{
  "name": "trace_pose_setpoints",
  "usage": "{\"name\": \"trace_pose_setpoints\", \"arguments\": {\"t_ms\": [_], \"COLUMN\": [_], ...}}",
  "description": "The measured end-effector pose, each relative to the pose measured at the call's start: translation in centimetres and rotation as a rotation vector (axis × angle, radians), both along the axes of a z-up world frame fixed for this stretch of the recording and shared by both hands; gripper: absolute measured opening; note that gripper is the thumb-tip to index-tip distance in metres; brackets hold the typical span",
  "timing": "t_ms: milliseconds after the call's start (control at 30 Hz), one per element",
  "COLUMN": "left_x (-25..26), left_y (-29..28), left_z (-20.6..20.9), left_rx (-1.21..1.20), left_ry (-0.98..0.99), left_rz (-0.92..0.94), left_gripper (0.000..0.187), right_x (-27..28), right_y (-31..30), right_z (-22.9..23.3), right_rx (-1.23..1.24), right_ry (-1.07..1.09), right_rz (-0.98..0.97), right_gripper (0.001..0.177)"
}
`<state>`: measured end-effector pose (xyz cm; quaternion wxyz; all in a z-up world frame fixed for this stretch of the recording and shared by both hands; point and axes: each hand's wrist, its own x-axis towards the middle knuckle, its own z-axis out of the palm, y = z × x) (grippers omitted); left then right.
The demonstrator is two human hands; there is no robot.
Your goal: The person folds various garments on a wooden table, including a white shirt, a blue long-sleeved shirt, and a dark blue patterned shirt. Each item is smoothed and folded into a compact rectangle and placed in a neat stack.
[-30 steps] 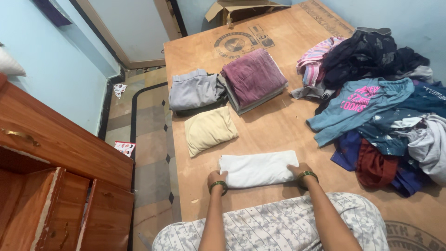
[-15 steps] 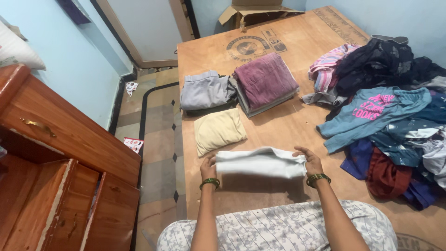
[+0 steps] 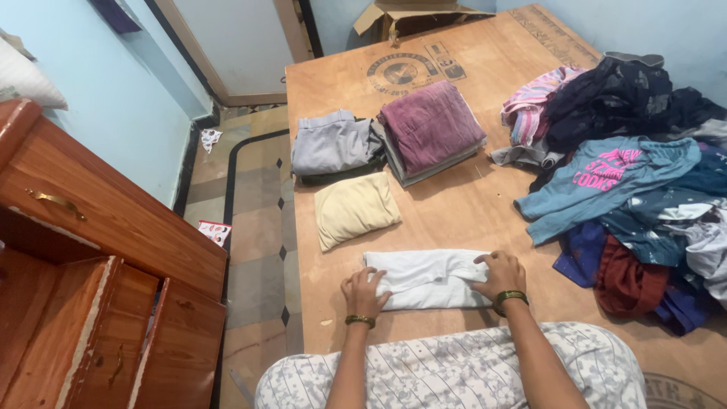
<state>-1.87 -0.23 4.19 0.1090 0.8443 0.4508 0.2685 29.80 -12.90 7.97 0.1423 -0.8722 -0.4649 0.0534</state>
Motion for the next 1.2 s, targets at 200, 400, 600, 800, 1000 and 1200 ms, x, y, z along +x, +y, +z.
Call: {"name": "trace_pose_setpoints", "arguments": {"t_ms": [200, 400, 600, 800, 1000, 1200], "left_x": [0.6, -0.8, -3.3, -0.5, 7.5, 11.3], "left_y": [0.1, 1.4, -0.3, -4.0, -6.7, -8.2], "left_z": [-1.3, -1.5, 1.0, 2.5, 1.5, -1.1], "left_rx": [0.066, 0.080, 0.031, -0.006, -0.135, -0.448], "left_ry": [0.167, -0.051, 0.227, 0.232, 0.267, 0.419], "left_rz": [-0.006, 0.124, -0.022, 0.028, -0.173, -0.234], "left_gripper": [0.011, 0.009, 0.006, 0.022, 0.085, 0.115], "right_x": [-0.3, 0.6, 2.7, 3.2, 2.3, 2.8], "right_y": [-1.1, -1.5, -2.7, -1.9, -0.4, -0.5], "right_z": [0.2, 0.2, -0.9, -4.4, -4.5, -6.3], "right_rx": [0.009, 0.144, -0.340, -0.076, -0.324, 0.020], "right_ry": [-0.142, 0.119, 0.286, 0.350, 0.476, 0.919], "right_rz": [0.055, -0.116, -0.070, -0.229, -0.350, -0.335], "right_gripper": [0.020, 0.020, 0.026, 0.030, 0.062, 0.051]}}
